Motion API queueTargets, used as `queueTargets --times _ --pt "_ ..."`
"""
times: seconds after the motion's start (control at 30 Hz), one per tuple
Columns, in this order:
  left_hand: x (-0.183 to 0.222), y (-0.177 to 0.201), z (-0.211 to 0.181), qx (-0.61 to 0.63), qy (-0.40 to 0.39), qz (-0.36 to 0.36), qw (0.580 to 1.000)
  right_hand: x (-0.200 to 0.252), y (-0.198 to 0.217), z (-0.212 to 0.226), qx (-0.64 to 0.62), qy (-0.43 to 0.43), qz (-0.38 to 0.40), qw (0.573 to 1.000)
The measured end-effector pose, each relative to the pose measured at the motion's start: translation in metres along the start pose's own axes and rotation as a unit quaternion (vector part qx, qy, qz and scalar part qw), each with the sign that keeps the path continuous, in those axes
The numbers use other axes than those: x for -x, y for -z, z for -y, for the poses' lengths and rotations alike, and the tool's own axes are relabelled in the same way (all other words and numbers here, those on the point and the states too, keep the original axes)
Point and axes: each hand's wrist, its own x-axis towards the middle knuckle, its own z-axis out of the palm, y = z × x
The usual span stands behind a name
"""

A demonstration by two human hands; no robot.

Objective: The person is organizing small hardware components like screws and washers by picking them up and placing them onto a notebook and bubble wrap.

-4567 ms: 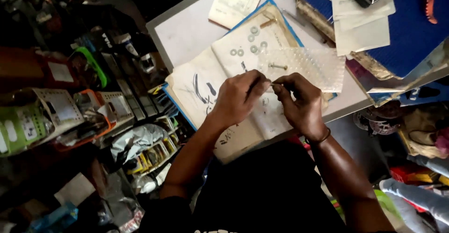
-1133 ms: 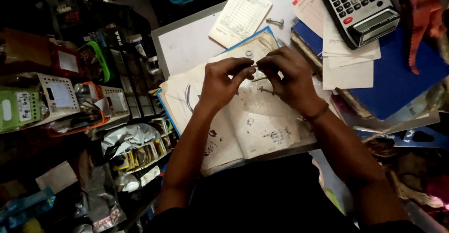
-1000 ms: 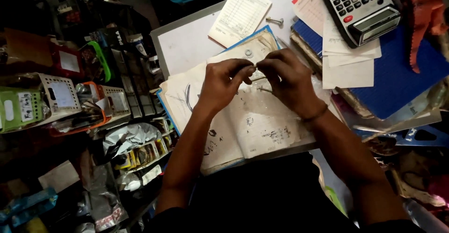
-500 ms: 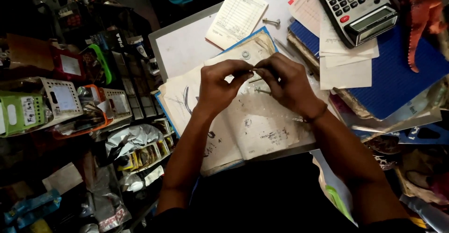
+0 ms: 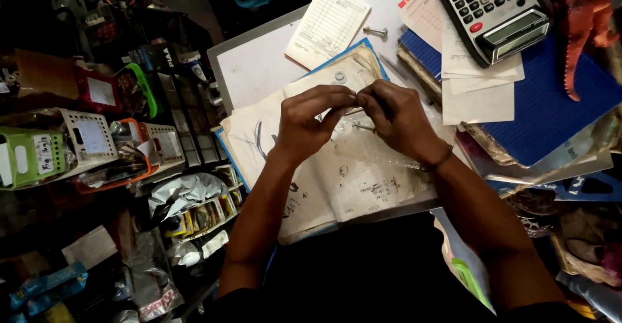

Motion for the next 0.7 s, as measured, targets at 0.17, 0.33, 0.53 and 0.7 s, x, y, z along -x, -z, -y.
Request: queueTargets --times 0.17,0.33,0.53,0.7 --pt "0.004 0.007 0.009 -0.004 0.032 0.031 0.999 -0.002 0.001 0.006 0.016 0.010 -0.001 1.000" --pt "-0.002 0.017 0.003 -0.018 0.041 0.099 0.994 -0.004 0.001 0.011 0.019 0.014 0.006 1.000" --pt "-0.010 0.026 -0.004 -0.040 0.054 0.146 0.987 -0.003 0.001 0.007 0.030 0.019 0.006 0.999" --pt "-0.011 0.023 0.001 -0.050 0.064 0.162 0.983 -0.001 -0.001 -0.003 0.042 0.022 0.004 0.999"
